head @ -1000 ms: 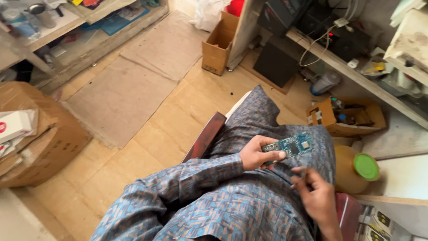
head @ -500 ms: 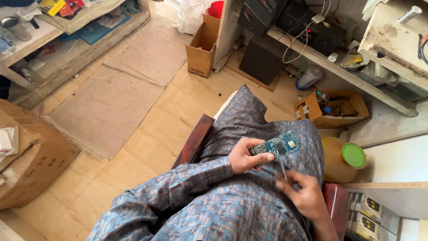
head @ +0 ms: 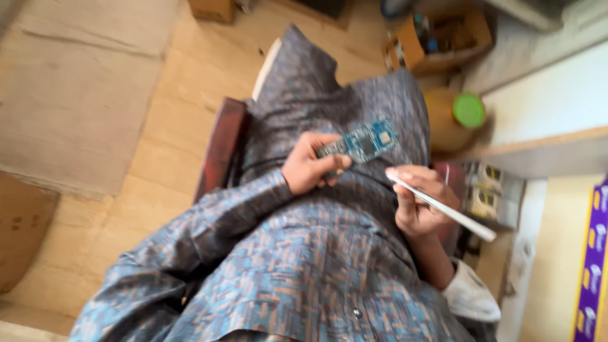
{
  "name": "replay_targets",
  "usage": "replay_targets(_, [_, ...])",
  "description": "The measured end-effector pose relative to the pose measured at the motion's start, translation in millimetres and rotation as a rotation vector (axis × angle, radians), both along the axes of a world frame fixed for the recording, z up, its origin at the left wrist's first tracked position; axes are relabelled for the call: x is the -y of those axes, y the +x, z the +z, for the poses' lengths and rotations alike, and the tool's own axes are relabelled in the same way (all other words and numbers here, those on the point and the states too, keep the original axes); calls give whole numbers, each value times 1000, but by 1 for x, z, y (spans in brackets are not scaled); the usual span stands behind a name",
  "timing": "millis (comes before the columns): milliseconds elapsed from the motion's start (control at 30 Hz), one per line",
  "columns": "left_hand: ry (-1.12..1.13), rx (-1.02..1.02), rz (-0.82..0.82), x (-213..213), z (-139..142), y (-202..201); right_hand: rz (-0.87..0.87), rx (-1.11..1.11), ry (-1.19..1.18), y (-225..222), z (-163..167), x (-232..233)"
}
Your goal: The person sits in a chair holding a phone circuit board on their lap and uses tweezers to work on small components on the board. They turn the board over and continue picking at components with the tweezers, at one point brushing the board with a small red brush.
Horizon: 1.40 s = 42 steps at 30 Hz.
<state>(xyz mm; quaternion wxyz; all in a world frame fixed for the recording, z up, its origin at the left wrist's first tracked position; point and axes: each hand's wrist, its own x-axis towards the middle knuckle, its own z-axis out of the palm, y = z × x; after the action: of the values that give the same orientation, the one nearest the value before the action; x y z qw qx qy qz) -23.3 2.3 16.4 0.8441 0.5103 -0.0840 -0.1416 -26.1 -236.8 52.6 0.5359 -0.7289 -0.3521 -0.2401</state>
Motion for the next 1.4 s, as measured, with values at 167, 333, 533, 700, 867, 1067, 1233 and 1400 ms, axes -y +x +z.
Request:
replay_targets(167, [18, -32, -54, -3, 9, 2, -4, 102, 0, -3, 14, -7])
replay_targets(333, [22, -5, -122, -1, 17, 1, 35, 146, -105, -6, 23, -13])
replay_targets(533, [20, 13, -132, 4, 15, 3, 99, 74, -224, -5, 27, -16])
replay_targets(700, [-4, 1, -133, 7, 12, 4, 106, 78, -334, -4, 30, -18])
replay_targets(867, [8, 22, -130, 8, 9, 5, 104, 80, -320, -2, 29, -16])
replay_targets(1067, [20, 29, -126, 7, 7, 5, 110, 43, -295, -3, 25, -12])
replay_targets(1233, [-39, -23, -143, 5, 8, 5, 103, 64, -94, 7, 20, -11])
replay_targets(1400, [-46, -12, -147, 1, 11, 3, -72, -15, 235, 9, 19, -4])
